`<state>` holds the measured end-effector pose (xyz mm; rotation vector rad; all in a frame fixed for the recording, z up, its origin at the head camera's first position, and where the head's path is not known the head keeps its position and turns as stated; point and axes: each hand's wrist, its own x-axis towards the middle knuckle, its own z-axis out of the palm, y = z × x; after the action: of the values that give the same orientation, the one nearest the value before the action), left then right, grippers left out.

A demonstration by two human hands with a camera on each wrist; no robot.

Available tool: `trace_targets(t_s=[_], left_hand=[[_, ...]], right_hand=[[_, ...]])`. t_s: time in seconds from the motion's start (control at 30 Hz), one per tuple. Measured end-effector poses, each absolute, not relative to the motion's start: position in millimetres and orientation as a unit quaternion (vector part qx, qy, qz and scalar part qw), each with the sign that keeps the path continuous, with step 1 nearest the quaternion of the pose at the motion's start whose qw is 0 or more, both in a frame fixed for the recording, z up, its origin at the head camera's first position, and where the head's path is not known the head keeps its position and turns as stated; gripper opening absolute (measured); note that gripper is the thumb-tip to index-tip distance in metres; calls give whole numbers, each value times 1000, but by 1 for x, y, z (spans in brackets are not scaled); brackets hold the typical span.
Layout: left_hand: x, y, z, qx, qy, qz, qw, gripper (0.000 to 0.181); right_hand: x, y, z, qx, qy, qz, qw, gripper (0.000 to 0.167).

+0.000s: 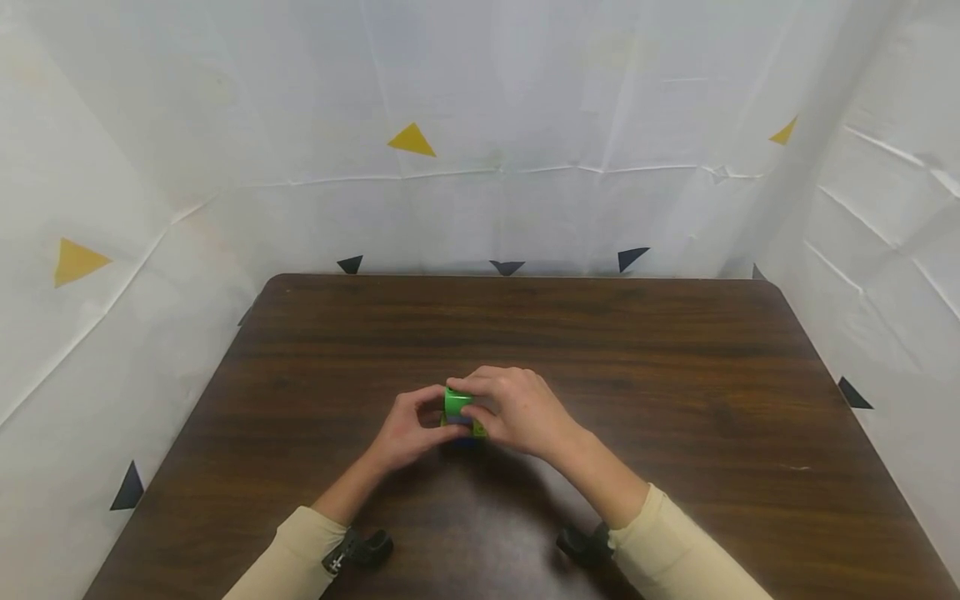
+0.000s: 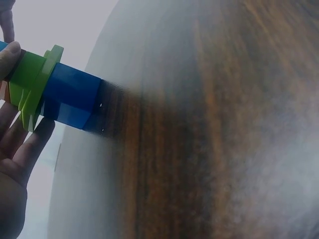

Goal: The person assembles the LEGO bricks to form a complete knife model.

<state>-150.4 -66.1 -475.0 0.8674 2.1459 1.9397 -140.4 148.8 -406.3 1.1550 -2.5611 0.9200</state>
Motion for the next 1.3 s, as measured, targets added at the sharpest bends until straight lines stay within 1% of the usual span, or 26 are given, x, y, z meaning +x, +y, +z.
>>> trace_targets(t_s=[0.23,0.47,0.73,1.0,1.13,1.3], left_hand=[[-151,-67,-478,282,710,642,64,31],[-149,-66,-476,296,710,637,46,31],[-148,-64,-474,286,710,642,47,33],[-148,-62,-472,275,719,637,49,31],[-148,-62,-472,275,717,639,55,31],[-148,-62,-473,280,711,642,56,31]], right_hand=[[-140,148,-403,388,-861,321,68,41],[-141,148,-400,396,-856,330,48,42],[-146,151,-399,400,-848,348,17,41],[-149,152,-400,401,-851,337,23,43],[-148,153,-401,396,-853,339,17,43],[-145,154,-401,396,-852,340,23,41]])
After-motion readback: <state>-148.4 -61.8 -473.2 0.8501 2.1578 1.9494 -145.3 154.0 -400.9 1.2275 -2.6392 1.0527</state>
